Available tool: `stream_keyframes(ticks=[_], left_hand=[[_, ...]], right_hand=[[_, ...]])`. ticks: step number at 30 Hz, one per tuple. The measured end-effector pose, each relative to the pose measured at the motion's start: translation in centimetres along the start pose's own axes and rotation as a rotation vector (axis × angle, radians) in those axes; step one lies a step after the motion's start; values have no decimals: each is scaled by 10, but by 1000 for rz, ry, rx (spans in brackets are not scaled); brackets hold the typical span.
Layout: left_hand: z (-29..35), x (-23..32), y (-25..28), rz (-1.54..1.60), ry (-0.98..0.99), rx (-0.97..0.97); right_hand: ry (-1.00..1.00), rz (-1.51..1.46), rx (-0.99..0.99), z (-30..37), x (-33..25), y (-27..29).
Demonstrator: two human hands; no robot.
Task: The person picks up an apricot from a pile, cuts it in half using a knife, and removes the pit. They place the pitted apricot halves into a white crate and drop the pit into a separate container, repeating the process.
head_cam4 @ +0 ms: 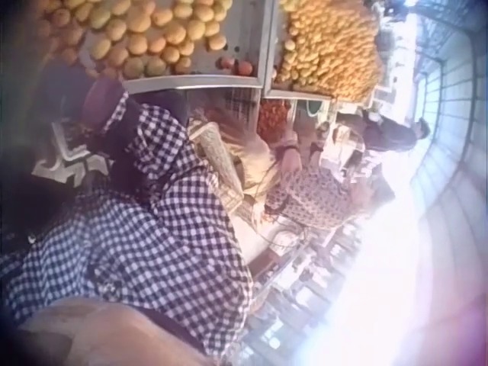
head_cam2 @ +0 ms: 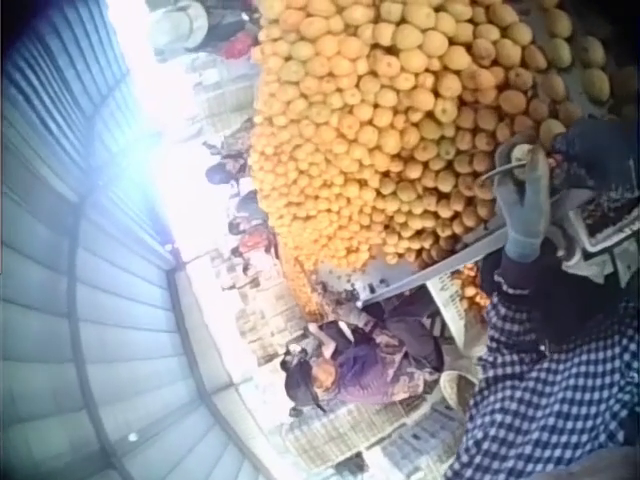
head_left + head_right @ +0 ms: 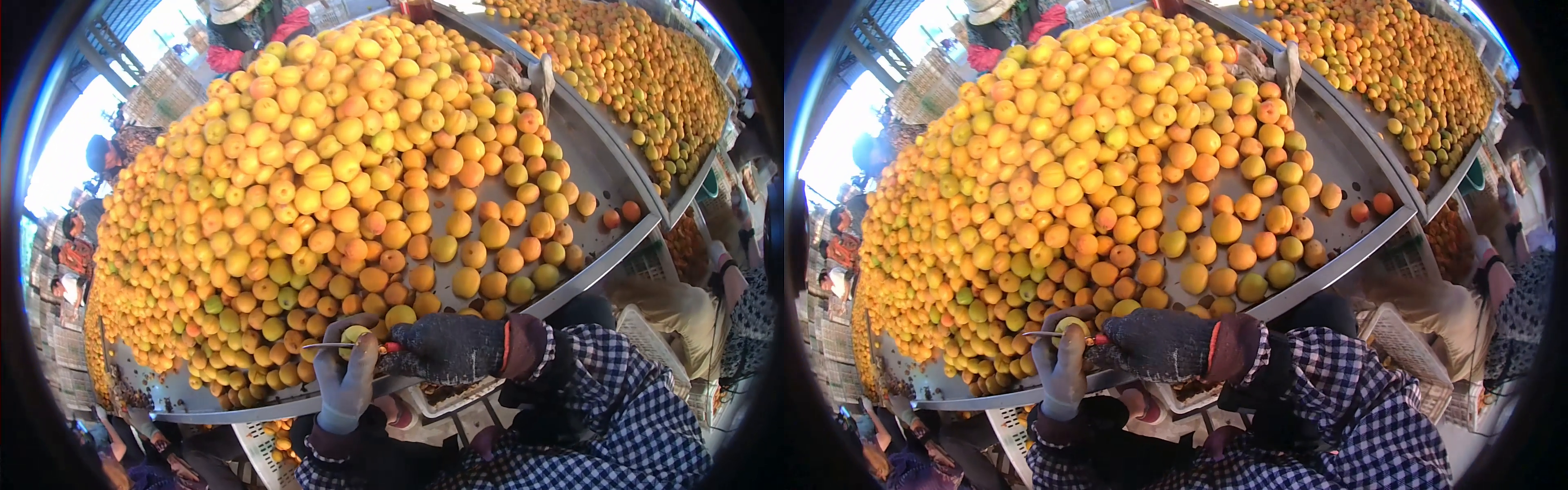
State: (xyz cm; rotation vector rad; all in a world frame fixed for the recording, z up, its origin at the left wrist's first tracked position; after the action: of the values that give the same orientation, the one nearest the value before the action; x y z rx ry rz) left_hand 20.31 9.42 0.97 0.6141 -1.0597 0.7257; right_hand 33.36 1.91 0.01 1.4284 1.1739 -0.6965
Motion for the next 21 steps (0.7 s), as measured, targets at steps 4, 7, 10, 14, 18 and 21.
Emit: stream_keyframes(ticks=[4,7,10,14,18,21], left_hand=[[-18,-13,3,54,-20,13],[-29,-18,23,297,235,126],[-30,-21,42,267,72,53],[-17,-8,13,369,228,-79],[-11,-47,17,248,115,-130],[-8,-44,22,-136,1,-142]], right_hand=[[-143,75,-47,-12,3,4],[-115,230,22,-12,0,1],[-126,212,151,0,-1,6],[37,55,434,-7,-1,1],[202,-124,387,-21,-7,-12],[25,-528,349,-14,-4,-14]])
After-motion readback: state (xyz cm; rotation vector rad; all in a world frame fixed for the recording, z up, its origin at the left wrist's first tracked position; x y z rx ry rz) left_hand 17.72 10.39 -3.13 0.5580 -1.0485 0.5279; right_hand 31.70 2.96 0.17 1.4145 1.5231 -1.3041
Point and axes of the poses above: each hand's wrist, its own z-axis away from the middle knuckle, its own y-axis out of the back of the hand, x = y × z, the point moved 3 cm from there along -z, towards the middle knuckle, and after that the axes turned 15 degrees about y, right-handed, at the moved point
